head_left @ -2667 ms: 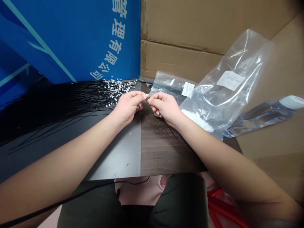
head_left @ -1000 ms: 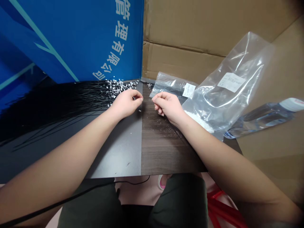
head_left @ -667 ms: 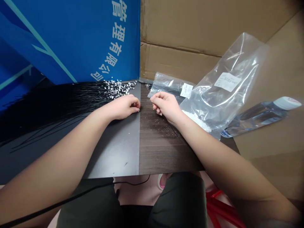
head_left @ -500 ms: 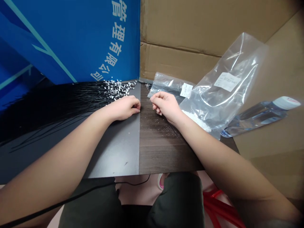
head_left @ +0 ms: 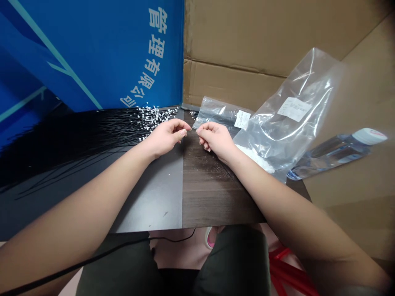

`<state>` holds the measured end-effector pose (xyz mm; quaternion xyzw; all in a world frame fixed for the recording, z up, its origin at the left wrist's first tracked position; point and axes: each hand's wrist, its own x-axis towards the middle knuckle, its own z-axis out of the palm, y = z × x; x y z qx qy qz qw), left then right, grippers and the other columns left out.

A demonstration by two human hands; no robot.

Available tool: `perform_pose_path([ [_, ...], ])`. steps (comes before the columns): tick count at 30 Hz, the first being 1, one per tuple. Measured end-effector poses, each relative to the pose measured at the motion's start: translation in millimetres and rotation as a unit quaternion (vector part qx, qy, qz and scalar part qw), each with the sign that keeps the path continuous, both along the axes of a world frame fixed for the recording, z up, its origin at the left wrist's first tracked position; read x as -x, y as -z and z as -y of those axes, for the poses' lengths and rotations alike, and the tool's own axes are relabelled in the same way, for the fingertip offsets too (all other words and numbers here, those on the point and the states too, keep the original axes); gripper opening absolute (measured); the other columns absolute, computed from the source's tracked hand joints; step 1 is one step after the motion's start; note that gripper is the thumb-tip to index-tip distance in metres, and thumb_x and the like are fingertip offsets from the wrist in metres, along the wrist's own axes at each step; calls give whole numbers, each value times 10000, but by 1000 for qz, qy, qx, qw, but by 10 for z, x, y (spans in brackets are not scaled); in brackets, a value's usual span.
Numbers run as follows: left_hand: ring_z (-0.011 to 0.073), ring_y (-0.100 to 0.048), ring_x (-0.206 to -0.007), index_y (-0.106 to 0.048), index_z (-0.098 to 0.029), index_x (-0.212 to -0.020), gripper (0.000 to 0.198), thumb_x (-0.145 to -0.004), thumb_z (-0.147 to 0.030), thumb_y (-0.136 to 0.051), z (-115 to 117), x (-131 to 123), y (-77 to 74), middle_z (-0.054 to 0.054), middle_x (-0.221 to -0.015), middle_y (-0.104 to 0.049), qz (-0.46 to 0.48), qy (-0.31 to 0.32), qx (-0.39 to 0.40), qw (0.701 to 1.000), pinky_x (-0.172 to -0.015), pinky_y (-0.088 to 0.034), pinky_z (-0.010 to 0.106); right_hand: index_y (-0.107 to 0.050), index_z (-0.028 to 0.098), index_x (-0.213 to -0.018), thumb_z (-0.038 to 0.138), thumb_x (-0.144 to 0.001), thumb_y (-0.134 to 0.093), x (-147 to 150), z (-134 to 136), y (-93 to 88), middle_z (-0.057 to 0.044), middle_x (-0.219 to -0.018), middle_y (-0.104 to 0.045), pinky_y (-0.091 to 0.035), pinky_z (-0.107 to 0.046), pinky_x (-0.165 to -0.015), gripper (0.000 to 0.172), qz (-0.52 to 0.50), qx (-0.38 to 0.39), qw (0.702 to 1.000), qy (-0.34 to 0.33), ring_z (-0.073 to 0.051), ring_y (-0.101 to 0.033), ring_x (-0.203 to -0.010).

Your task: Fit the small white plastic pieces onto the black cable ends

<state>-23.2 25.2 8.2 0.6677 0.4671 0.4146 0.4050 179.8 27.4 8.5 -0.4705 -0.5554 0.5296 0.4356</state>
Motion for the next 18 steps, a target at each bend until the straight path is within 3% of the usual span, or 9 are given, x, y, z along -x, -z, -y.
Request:
perform_pose_path([
  [8,111,-536,-662,-738,-188,-861,161,-769,-265,-846,-7,-64,31,35,-870,-669,234,-24,65,970,-613,-432,253,-619,202,-788,191,-905,-676,13,6,-9,39,-583,-611,-328,-198,-386,131,-18,2,1000,-4,-57,-446,-411],
  [13,110,-540,-717,-737,-201,-892,168,-789,-268,-852,16,-126,68,32,-946,-677,279,-34,82,956,-631,-443,235,-613,204,-791,224,-905,-728,45,35,-18,41,-601,-614,-354,-203,-406,164,-65,7,998,-21,-64,-483,-442],
  [18,114,-551,-740,-723,-220,-910,171,-806,-265,-853,98,-210,28,1,-882,-634,307,-36,110,945,-666,-477,233,-612,197,-847,241,-923,-725,107,75,-12,45,-622,-623,-392,-214,-429,143,-169,62,982,-51,-76,-520,-466],
])
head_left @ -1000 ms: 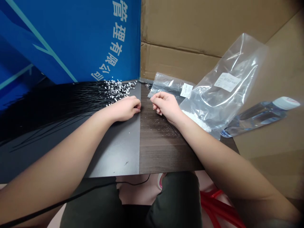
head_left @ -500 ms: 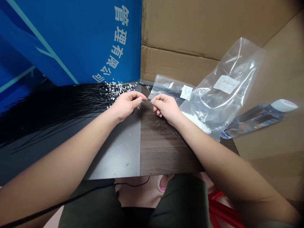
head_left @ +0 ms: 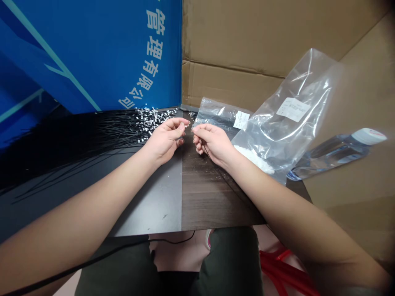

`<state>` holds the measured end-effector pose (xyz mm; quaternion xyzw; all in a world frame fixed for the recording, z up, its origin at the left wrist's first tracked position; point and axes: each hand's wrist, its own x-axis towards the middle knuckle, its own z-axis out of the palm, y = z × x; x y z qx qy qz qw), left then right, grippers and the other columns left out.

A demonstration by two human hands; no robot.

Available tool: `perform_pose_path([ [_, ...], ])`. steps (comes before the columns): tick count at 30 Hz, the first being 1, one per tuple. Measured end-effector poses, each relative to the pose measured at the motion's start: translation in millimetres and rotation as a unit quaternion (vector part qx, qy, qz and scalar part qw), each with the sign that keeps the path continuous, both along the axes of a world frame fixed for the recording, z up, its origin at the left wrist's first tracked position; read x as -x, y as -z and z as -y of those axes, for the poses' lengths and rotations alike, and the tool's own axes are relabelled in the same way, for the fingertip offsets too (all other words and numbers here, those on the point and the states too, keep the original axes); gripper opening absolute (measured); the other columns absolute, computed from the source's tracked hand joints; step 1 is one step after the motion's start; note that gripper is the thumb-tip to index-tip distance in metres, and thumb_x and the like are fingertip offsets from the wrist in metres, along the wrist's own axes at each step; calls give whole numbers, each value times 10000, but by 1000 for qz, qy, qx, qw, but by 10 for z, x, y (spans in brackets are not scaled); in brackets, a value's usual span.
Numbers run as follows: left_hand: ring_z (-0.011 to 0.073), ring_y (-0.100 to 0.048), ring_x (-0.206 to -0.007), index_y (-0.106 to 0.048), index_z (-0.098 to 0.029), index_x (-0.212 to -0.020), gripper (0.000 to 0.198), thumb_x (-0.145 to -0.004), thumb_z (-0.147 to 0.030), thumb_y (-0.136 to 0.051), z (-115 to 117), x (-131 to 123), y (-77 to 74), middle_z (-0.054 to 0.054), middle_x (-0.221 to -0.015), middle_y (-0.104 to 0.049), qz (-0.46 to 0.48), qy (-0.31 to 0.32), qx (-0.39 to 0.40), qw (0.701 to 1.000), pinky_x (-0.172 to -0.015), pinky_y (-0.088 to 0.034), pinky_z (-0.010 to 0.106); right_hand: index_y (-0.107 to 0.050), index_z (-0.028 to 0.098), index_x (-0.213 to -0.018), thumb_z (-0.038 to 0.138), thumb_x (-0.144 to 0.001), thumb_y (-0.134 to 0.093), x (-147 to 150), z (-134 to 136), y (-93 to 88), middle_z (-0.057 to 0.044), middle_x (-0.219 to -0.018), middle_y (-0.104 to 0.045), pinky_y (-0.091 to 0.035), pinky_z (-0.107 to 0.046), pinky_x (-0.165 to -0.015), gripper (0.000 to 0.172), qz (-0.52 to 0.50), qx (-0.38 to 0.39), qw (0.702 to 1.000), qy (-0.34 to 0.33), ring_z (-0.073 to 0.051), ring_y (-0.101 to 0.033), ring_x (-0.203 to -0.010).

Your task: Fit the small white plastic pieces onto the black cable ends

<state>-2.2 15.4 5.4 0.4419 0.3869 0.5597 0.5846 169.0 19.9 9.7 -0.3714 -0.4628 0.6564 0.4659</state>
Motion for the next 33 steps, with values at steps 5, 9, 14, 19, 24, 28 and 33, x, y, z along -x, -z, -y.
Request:
perform_pose_path([
  [5,121,-629,-774,-698,-217,-927,267,-779,-293,-907,55,-79,-6,-10,-905,-669,47,33,8,998,-728,-541,265,-614,177,-873,221,-922,-729,45,52,-26,40,-643,-628,-428,-215,-458,132,-86,43,995,-32,-82,-545,-501],
  [9,133,-650,-766,-713,-200,-961,345,-750,-344,-945,56,-103,39,1,-853,-683,65,61,4,996,-706,-542,263,-621,175,-889,247,-884,-791,47,53,-20,42,-649,-626,-446,-214,-474,185,-104,48,993,-38,-79,-539,-506],
  [14,123,-641,-787,-743,-173,-918,249,-786,-294,-915,25,-66,63,19,-892,-697,60,26,8,998,-713,-538,247,-633,176,-861,232,-903,-745,26,16,21,33,-634,-625,-420,-221,-449,132,-57,11,998,13,-84,-535,-482],
  [19,85,-586,-704,-761,-154,-921,222,-785,-252,-906,13,-43,48,23,-890,-692,61,30,20,997,-660,-500,216,-626,196,-836,265,-914,-730,0,-19,34,39,-640,-630,-419,-217,-450,147,9,-38,998,50,-75,-536,-480],
  [24,75,-551,-651,-756,-160,-984,282,-785,-285,-913,36,-44,26,12,-872,-679,36,34,5,999,-623,-487,221,-626,195,-850,246,-928,-707,-13,-19,5,37,-630,-638,-416,-211,-445,123,55,-73,993,73,-75,-550,-480],
  [28,87,-579,-650,-727,-168,-1024,343,-776,-299,-925,32,-24,16,5,-854,-681,10,43,-1,999,-622,-488,231,-638,195,-883,293,-930,-733,-47,-36,5,33,-634,-652,-421,-206,-445,145,91,-112,987,67,-78,-560,-481],
  [33,98,-584,-647,-709,-160,-1044,378,-788,-335,-924,22,-1,-4,16,-824,-686,-22,60,-24,998,-619,-464,242,-659,191,-909,366,-924,-754,-99,-58,29,21,-675,-679,-433,-192,-445,200,126,-143,981,24,-73,-573,-508],
])
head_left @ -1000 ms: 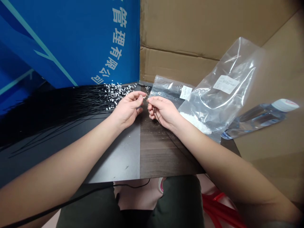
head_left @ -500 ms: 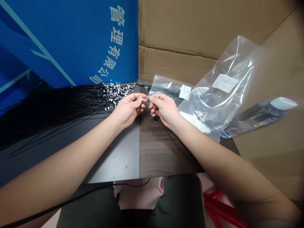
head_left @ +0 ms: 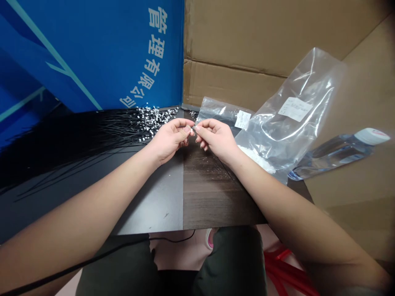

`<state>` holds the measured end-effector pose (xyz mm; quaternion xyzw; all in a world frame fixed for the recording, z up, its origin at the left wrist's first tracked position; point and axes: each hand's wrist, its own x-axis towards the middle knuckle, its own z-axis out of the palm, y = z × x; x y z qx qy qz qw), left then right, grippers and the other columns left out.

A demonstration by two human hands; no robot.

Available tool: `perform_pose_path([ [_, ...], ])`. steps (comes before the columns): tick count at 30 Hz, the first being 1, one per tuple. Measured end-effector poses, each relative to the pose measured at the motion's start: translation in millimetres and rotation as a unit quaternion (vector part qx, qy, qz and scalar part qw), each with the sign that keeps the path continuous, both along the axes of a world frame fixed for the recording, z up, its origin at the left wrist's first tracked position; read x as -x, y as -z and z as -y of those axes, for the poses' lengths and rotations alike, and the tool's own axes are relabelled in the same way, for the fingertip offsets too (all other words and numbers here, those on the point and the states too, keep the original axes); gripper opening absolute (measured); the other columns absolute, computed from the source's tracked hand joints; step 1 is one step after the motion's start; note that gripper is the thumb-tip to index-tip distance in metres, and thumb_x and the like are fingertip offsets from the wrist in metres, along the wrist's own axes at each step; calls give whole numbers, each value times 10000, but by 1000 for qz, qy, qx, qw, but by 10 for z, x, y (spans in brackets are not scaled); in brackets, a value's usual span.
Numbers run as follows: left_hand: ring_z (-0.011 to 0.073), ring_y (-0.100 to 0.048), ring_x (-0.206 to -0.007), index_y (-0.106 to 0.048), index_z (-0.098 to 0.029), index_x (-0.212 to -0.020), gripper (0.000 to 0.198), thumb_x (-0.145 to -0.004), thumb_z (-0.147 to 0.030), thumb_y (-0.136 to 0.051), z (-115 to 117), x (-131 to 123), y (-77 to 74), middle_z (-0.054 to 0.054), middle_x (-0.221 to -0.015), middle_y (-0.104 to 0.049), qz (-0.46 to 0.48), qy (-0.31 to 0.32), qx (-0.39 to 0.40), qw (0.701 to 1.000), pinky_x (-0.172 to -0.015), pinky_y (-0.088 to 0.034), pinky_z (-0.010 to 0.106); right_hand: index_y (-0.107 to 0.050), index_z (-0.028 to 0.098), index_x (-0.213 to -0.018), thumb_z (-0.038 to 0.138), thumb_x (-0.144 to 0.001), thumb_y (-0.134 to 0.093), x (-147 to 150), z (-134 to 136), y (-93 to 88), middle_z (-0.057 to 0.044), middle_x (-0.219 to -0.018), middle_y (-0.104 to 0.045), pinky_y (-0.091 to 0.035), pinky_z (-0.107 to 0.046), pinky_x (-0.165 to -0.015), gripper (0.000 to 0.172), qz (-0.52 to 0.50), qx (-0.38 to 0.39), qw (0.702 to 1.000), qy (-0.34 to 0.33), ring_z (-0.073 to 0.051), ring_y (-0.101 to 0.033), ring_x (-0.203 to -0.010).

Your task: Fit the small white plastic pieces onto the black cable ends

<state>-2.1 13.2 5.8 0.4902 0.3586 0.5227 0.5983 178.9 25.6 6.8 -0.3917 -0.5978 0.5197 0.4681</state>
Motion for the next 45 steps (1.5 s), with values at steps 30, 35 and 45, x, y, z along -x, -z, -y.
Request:
perform_pose_path([
  [30,108,-552,-605,-696,-154,-870,312,-829,-422,-849,5,11,-27,38,-792,-691,-142,-19,-80,986,-596,-433,257,-599,208,-874,376,-965,-726,39,42,-19,42,-646,-628,-407,-192,-442,230,2,28,1000,5,-66,-514,-491],
  [35,112,-545,-611,-682,-160,-842,219,-855,-347,-796,26,-7,-64,22,-753,-671,-177,-36,-91,979,-613,-435,259,-604,206,-874,349,-967,-728,49,59,-17,37,-643,-630,-410,-197,-440,211,1,22,1000,6,-69,-518,-491],
  [45,104,-528,-602,-691,-170,-769,148,-778,-277,-793,-24,35,-80,28,-764,-686,-101,-63,-33,992,-587,-412,252,-620,205,-857,340,-918,-748,43,60,-35,30,-650,-648,-406,-205,-430,195,-12,48,999,8,-74,-531,-487],
])
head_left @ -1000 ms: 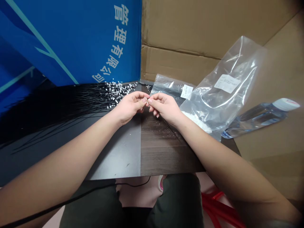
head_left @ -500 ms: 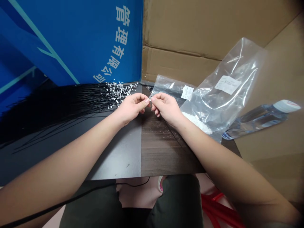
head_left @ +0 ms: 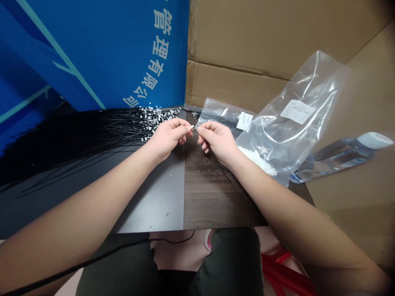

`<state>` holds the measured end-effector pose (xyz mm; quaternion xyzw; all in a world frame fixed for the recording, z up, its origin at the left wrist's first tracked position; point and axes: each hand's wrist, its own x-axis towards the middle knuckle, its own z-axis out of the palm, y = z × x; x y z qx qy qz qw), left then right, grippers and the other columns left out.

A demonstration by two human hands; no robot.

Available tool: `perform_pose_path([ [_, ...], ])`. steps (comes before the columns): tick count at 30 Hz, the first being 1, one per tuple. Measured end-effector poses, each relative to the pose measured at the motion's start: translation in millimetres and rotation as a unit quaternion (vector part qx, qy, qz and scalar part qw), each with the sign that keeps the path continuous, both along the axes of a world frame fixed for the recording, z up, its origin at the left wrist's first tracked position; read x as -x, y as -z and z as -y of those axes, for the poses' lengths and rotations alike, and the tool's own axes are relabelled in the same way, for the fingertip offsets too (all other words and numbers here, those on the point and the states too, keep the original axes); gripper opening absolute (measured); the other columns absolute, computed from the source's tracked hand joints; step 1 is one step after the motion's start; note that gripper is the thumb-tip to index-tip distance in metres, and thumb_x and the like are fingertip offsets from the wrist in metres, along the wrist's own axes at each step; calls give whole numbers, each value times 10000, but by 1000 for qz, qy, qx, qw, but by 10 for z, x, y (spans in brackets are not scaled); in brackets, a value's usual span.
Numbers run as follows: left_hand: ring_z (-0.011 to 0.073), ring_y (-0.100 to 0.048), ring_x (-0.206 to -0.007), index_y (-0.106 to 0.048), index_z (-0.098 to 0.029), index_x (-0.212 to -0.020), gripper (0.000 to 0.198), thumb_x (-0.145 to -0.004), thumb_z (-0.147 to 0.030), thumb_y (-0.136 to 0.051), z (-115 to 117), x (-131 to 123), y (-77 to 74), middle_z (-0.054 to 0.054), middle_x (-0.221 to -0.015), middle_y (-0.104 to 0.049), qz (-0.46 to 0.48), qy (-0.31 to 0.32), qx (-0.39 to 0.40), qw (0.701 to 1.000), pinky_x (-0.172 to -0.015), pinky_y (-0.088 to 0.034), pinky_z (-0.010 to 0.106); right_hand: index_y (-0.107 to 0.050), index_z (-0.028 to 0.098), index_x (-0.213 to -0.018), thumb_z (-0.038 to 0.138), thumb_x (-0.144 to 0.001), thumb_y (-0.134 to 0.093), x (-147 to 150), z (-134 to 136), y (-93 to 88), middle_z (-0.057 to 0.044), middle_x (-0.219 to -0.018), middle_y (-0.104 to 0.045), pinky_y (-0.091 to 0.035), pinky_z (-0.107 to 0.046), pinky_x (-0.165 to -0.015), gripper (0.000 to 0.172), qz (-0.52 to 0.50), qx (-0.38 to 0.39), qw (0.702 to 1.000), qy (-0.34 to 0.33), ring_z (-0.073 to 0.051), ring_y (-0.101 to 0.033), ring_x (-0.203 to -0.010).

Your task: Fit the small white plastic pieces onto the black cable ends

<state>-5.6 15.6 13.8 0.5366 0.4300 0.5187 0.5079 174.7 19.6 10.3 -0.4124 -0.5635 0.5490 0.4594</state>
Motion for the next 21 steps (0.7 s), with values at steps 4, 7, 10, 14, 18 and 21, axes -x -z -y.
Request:
perform_pose_path([
  [4,100,-530,-613,-710,-168,-778,136,-753,-254,-812,-15,8,3,23,-761,-670,58,12,46,997,-576,-410,240,-637,202,-860,310,-886,-739,18,10,19,26,-662,-667,-399,-208,-425,151,-27,17,999,-42,-76,-535,-491],
  [7,91,-519,-603,-712,-165,-783,144,-742,-239,-828,-7,-3,0,10,-738,-639,89,23,69,993,-575,-415,237,-638,200,-849,282,-870,-725,32,19,16,27,-653,-667,-388,-211,-416,122,-39,30,997,-53,-77,-528,-480],
  [10,89,-502,-584,-705,-162,-771,150,-729,-226,-834,5,-17,-16,-6,-685,-591,102,22,80,991,-564,-410,236,-630,203,-830,285,-858,-728,37,22,2,32,-640,-658,-383,-211,-414,130,-38,38,997,-49,-74,-518,-472],
  [14,86,-490,-567,-701,-157,-759,150,-719,-215,-834,11,-30,-32,-14,-643,-555,109,24,84,990,-548,-406,228,-634,205,-825,293,-856,-729,40,16,4,33,-641,-659,-380,-211,-412,133,-38,35,997,-51,-73,-517,-473],
  [18,84,-493,-567,-704,-155,-756,136,-721,-203,-827,9,-35,-24,-9,-644,-557,117,29,88,989,-537,-409,218,-635,202,-816,297,-865,-726,45,18,17,29,-639,-658,-379,-213,-410,140,-38,31,998,-50,-76,-518,-471],
  [21,87,-505,-571,-713,-158,-773,134,-726,-208,-828,11,-35,-16,-5,-653,-567,116,26,85,989,-538,-422,221,-639,201,-819,314,-867,-741,45,24,19,26,-647,-663,-382,-212,-417,160,-34,25,998,-48,-76,-524,-483],
])
